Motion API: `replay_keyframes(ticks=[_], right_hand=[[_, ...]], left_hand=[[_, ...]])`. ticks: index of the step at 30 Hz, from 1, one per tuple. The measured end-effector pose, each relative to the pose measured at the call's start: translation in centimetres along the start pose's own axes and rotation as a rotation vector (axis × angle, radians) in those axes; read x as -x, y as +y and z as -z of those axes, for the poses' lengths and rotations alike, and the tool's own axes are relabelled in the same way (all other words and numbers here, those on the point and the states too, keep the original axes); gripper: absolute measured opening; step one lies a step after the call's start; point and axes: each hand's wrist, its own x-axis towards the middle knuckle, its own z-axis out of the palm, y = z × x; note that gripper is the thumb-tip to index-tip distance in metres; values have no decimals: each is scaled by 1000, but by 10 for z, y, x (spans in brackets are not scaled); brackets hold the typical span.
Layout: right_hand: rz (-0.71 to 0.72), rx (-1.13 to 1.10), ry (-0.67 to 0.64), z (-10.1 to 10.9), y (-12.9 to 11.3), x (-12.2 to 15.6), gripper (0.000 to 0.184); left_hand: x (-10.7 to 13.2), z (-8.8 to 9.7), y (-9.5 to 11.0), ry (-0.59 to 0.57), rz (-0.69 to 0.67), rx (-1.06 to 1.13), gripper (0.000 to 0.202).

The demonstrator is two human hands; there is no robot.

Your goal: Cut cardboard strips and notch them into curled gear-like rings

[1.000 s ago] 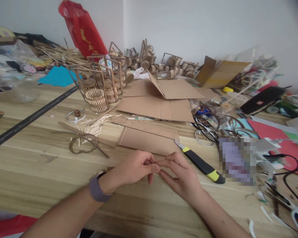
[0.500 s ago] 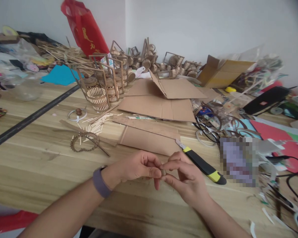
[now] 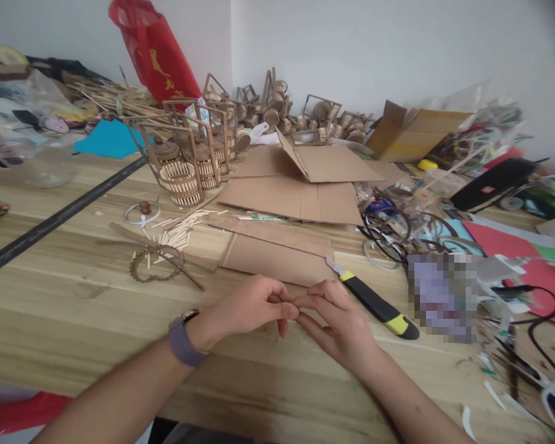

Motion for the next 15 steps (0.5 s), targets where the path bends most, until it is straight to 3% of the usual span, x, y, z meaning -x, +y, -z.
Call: replay_keyframes(ticks=[6,15], right_hand=[[-97,-185,-2,7,-4,-4,4],[-144,-367,95,-1,-6,-3,10]], left_hand=[[1,5,7,-198,9,174,63],[1,-1,4,-202,-33,298,57]])
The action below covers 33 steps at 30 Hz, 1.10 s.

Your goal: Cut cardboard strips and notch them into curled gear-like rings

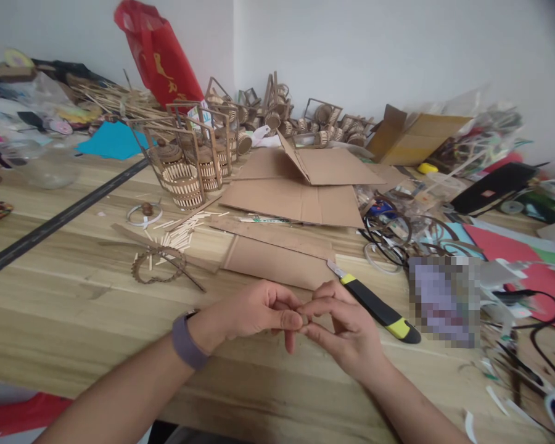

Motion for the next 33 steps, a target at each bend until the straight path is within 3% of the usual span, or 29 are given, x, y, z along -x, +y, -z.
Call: replay_keyframes(ticks=[4,10,12,17,21,25,30,33], right_hand=[[22,87,-31,0,2,0,4],[115,298,-86,2,5,0,10],[125,307,-91,3,3,0,10],[87,181,-50,5,-2,-1,5],[68,90,-20,4,-3,0,3],[66,132,-44,3,0,0,5],[148,343,-90,3,8,1,12],[147,369,-98,4,8,1,11]], left_hand=[[-1,2,-5,74,-11,-65,52],[-3,1,-8,219,20,-230,45],[-3,2,-7,195,42,-220,48],[-2,4,-1,4,28,-58,62],[-2,2,-1,-22,-13,-6,59],[-1,1,-6,57,-22,-80,54],[0,0,-7,214,-6,-338,36],[0,0,-5,226,0,-344,37]])
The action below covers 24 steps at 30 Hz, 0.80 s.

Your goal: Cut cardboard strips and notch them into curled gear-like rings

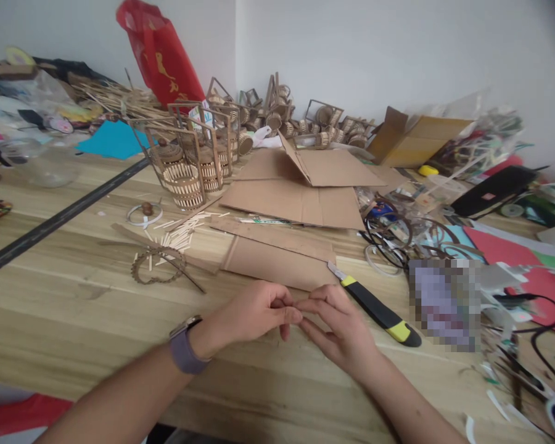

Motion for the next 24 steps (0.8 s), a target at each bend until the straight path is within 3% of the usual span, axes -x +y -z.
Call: replay_keyframes(ticks=[6,10,18,24], right_hand=[[-59,-218,77,5,-8,-2,8],[-101,-292,115,3,-9,-1,7],[-107,-226,40,2,-6,-2,5],[-13,-15,-13,-1,0,0,11]], left_hand=[[0,4,4,-190,-21,276,54],[-1,2,4,-228,-83,343,56],[0,1,-4,-127,-90,164,46],[3,-3,4,45,4,-100,28]])
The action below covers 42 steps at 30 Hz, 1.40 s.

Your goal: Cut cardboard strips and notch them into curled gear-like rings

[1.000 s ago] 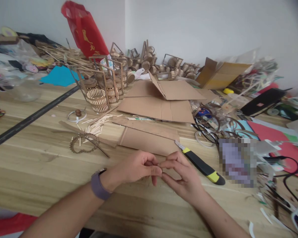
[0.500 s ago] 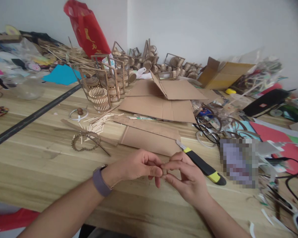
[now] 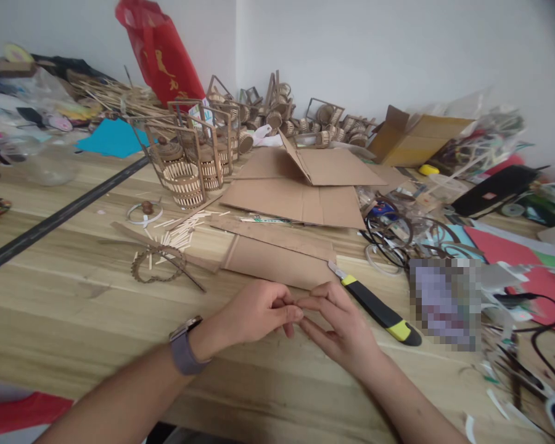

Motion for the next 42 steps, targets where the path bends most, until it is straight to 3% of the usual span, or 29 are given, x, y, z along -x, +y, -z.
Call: replay_keyframes(ticks=[2,7,11,23,31,35,38,42], right_hand=[[12,6,8,1,0,0,10],[-56,-154,59,6,-6,-2,7],[-93,-256,108,6,-8,-2,4],[-140,-402,101,-1,-7,-1,12],[-34,-66,-30,1,0,-2,12],[-36,-85,-28,5,-3,-3,10],[-115,-224,31,7,-6,-4,8],[-166,-346,118,3,-7,-2,15]], left_hand=[[0,0,2,-1,7,0,26],[-1,6,2,-193,-59,284,41],[-2,8,1,-253,-105,354,50],[-1,4,4,-218,-84,406,53],[-4,5,-6,-61,63,150,39],[-4,6,-5,-130,41,233,41],[-4,5,-2,-213,-28,374,49],[-5,2,-1,-241,-54,487,55]])
